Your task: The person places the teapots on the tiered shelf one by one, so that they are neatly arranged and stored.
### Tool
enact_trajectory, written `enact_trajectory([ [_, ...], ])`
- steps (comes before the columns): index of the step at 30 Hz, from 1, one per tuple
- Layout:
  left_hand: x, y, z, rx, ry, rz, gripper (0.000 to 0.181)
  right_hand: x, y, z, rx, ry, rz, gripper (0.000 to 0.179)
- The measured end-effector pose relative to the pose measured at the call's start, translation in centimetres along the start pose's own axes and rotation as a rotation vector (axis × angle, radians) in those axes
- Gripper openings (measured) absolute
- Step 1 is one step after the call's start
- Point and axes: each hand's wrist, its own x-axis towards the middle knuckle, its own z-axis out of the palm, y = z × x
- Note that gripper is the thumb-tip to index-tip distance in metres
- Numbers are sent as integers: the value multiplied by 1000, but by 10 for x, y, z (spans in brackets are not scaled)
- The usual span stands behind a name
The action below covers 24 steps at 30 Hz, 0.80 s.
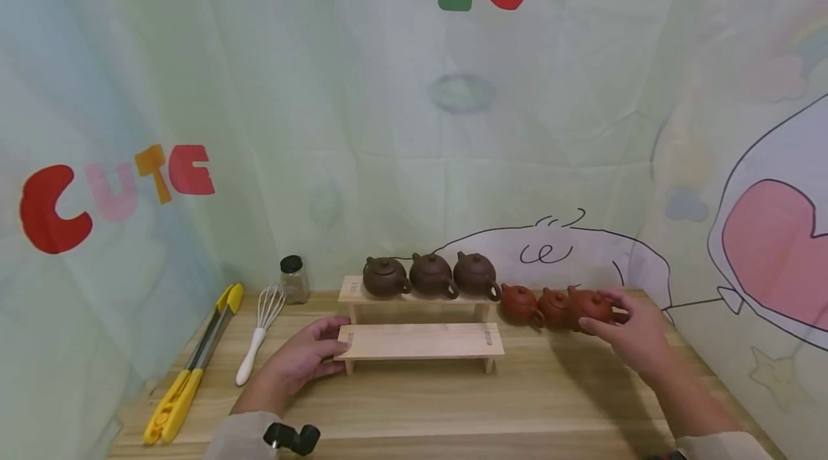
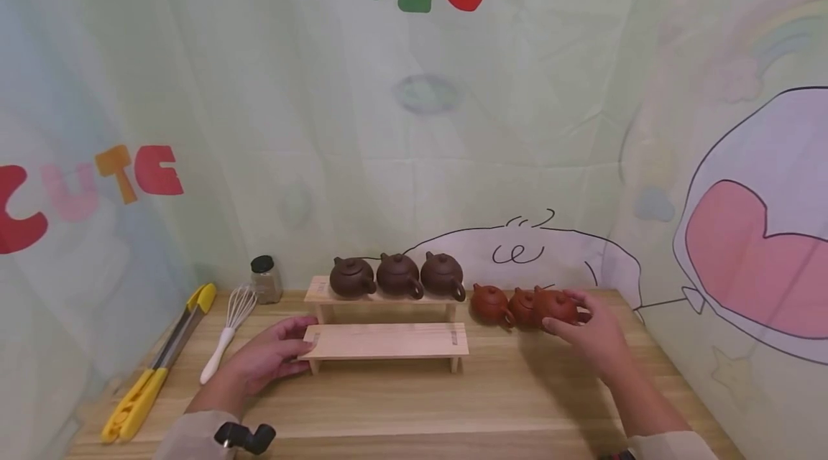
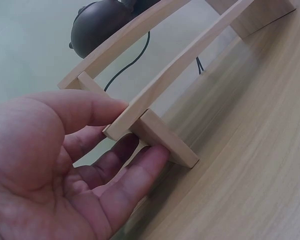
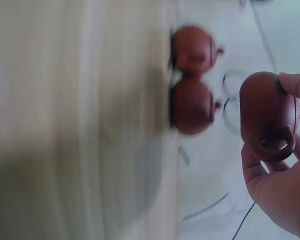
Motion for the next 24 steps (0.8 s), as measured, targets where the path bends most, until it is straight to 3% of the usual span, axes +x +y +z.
enact_trajectory([
  [11, 0, 1, 1, -3, 21, -6, 62, -46, -53, 56, 148, -123, -60, 76],
  [16, 1, 0, 1, 1, 19, -7, 63, -56, -74, 89, 218, -182, -105, 69],
  [24, 1, -2, 1, 10, 7, -3, 63, -62, -109, 147, 245, -277, -179, 67],
])
